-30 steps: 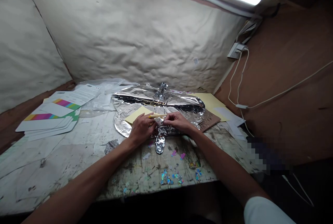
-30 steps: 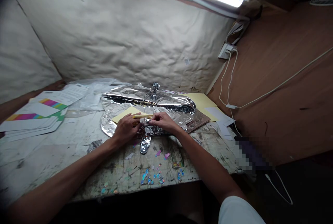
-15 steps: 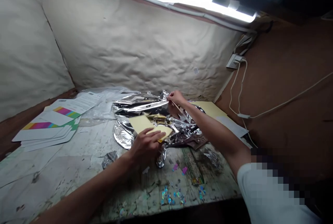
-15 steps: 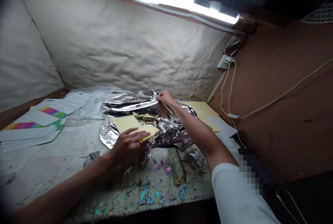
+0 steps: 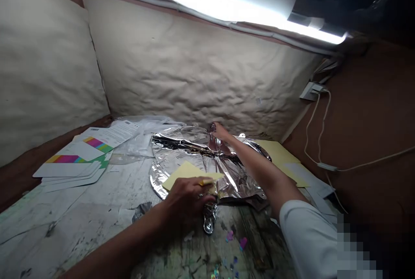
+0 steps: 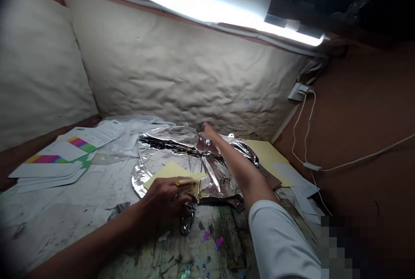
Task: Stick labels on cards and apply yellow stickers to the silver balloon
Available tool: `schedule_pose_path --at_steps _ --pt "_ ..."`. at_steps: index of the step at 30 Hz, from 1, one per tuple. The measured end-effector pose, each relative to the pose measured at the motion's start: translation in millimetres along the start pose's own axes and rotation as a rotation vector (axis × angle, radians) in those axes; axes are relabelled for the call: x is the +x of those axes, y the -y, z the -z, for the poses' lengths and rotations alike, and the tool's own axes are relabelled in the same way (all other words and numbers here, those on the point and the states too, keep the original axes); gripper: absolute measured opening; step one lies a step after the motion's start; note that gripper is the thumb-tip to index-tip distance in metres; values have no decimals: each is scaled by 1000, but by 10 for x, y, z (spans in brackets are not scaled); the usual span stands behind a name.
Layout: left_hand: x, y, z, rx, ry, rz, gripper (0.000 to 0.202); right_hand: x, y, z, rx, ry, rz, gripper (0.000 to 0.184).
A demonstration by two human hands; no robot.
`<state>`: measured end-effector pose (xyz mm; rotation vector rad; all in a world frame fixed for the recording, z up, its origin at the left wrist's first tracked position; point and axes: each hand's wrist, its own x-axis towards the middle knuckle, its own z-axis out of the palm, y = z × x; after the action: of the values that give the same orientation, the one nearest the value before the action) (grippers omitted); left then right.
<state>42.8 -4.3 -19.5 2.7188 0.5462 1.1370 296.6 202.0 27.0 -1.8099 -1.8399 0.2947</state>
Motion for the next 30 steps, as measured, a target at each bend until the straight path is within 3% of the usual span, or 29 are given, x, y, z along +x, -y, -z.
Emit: schedule_pose_path --at_steps 3,6,8,9,11,12,15,18,23,27,30 --pt "12 113 36 -171 -259 282 26 -162 -1 5 77 3 27 62" --pt "58 204 117 -394 -455 537 30 -452 111 144 156 -41 53 48" --pt "96 226 182 -477 -532 605 50 -759 248 242 272 4 127 41" --pt "113 227 212 -508 -552 619 64 -937 323 277 404 68 200 41" --pt "134 221 251 -597 -549 641 86 -1292 458 305 549 319 354 46" --pt "138 219 258 -660 -532 650 89 -1445 509 300 576 334 387 51" --pt "127 225 243 -777 -476 658 68 -1718 572 244 714 317 333 51" --pt "108 222 229 -764 -504 671 40 -1750 557 214 888 345 234 44" --pt "125 145 305 -790 -535 708 39 -1741 578 269 865 298 232 38" --pt "162 126 372 -881 -543 675 52 -1774 619 250 855 275 254 40" --pt "169 148 398 -761 -604 628 34 -1791 663 219 774 235 285 39"
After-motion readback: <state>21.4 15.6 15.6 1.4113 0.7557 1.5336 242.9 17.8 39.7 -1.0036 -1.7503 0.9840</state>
